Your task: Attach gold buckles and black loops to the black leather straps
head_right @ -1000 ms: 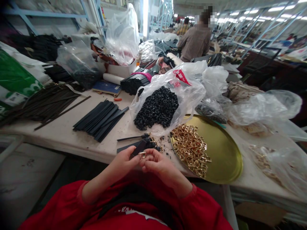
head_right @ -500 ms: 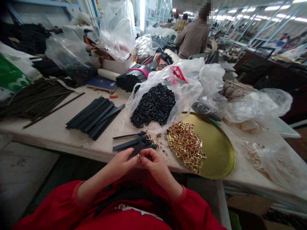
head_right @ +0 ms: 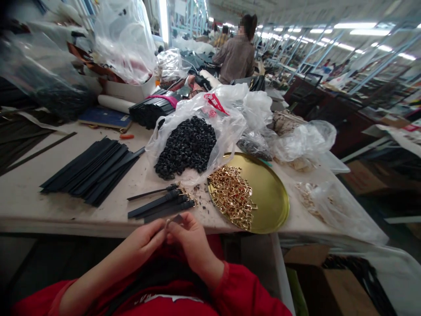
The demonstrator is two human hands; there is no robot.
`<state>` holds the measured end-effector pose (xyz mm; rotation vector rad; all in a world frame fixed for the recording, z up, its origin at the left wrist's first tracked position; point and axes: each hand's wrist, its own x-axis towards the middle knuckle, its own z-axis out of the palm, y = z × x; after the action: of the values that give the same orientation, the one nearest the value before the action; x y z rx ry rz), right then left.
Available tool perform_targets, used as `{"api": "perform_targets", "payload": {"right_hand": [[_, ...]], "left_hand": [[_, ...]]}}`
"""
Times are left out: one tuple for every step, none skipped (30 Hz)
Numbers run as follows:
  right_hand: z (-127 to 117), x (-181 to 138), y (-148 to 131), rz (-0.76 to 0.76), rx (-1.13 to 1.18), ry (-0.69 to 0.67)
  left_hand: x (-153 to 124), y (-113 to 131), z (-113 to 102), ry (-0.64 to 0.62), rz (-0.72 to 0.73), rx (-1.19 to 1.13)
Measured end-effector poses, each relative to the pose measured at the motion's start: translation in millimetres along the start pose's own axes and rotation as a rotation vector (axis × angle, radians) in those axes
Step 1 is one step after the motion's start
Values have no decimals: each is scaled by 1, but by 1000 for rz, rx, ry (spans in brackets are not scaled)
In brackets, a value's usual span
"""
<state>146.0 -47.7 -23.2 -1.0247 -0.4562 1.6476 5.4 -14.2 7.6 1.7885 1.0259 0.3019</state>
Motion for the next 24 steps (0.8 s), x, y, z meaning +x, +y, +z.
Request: {"api": "perform_targets", "payload": {"right_hand": [[0,0,0,-42,-2,18],[0,-1,0,-74,-1,35],[0,-1,0,-93,-6,43],[0,-1,0,-103,-23,43],[0,-2,0,-110,-50,41],[-1,-3,1,-117,-87,38],[-1,-4,2,-124,-132,36],[-2,-5,3,-131,-178,36],[-3,-7,3,-136,-224,38],[-3,-7,3,-139,-269,40],[-4,-8,3,-136,-307,40],[-4,-8,3,-129,-329,39],[-3,-8,2,-115,-328,35],[-3,-8,1,-94,-309,29],[-2,-7,1,-69,-281,21],[-1,-6,0,-50,-257,14],[0,-5,0,-42,-253,7],[0,-5,0,-52,-278,4],[0,-5,0,-85,-337,8],[-1,-5,0,-141,-423,21],[-2,-5,0,-210,-523,40],[-3,-5,0,-285,-623,63],[-4,-5,-1,-355,-714,83],[-6,-5,-2,-411,-786,96]], "left_hand": [[1,0,1,5,-9,-5],[1,-1,2,11,-17,-18],[0,-1,3,18,-25,-42],[-1,-1,4,25,-35,-76],[-2,-1,4,35,-45,-115],[-3,-1,5,46,-55,-157],[-4,-2,6,53,-66,-202],[-5,-3,7,55,-76,-247],[-5,-5,8,54,-88,-294],[-6,-8,10,48,-104,-345],[-6,-11,12,39,-127,-398],[-5,-13,14,28,-152,-447],[-5,-16,16,24,-176,-486],[-4,-18,17,23,-191,-514],[-4,-19,19,25,-199,-533],[-3,-19,20,29,-200,-546],[-3,-19,21,33,-198,-555],[-2,-19,22,38,-198,-562],[-2,-18,22,44,-202,-566],[-2,-17,22,50,-212,-569],[-1,-15,23,58,-223,-573],[-1,-14,23,66,-231,-578],[-1,-13,23,74,-234,-584],[-1,-12,23,80,-231,-588]]}}
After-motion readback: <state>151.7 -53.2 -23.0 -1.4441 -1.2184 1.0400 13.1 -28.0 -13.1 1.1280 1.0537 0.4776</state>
